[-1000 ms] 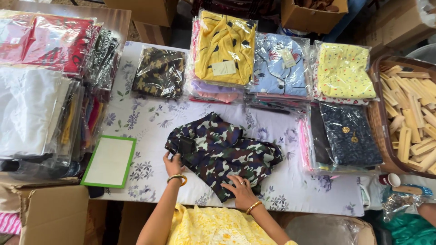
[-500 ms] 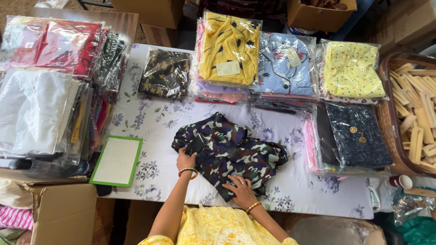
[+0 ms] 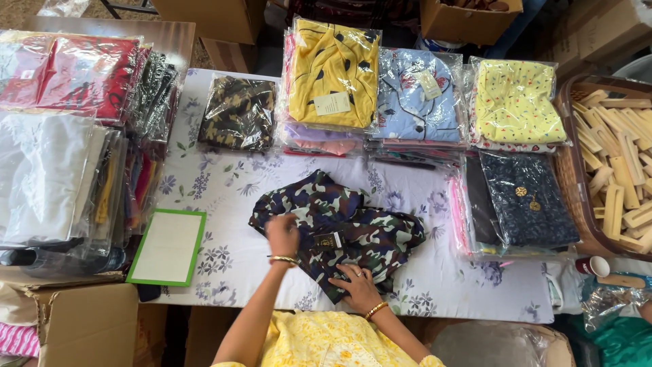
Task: Folding various articles of clothing and placing them into clear plastic bags for packaging.
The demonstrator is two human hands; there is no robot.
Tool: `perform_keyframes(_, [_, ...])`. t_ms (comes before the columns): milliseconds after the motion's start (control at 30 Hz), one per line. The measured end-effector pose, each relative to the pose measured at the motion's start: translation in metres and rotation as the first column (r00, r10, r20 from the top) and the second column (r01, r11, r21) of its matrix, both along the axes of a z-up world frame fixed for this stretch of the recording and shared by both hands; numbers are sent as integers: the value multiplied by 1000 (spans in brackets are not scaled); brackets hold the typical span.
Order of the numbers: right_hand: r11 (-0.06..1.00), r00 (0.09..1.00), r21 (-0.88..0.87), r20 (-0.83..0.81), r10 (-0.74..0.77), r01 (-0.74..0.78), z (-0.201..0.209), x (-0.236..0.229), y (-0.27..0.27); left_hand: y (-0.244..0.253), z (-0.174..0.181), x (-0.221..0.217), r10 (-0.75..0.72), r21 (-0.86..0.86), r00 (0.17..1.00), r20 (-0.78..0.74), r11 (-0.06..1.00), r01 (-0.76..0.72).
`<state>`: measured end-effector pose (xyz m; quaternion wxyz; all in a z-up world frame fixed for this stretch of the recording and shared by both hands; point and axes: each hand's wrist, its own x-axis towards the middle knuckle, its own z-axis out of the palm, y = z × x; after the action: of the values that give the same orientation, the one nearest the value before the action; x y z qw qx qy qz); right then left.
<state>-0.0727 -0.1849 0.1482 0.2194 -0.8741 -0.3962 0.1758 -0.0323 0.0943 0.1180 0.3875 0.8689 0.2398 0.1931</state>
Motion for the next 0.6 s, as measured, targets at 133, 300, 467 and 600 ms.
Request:
perform_keyframes(133, [1000,1000,2,-6,-11,11,-2,1,1,56,-34,-2,349,14,936,-36,937,-349])
perform_keyframes(300, [986,999,160,13,45,-47,21,1,11,76,-75,15,483,-584,767,-422,502,-637])
perform_keyframes(467, [949,996,310,80,26,-50,42,19,21,44,1,12,148,-541,984,-104,822,-181])
perform_keyframes(600, [827,904,550,403,-143,-114,161,46,60,13,91,-10,-473,-372,849,234,764,528])
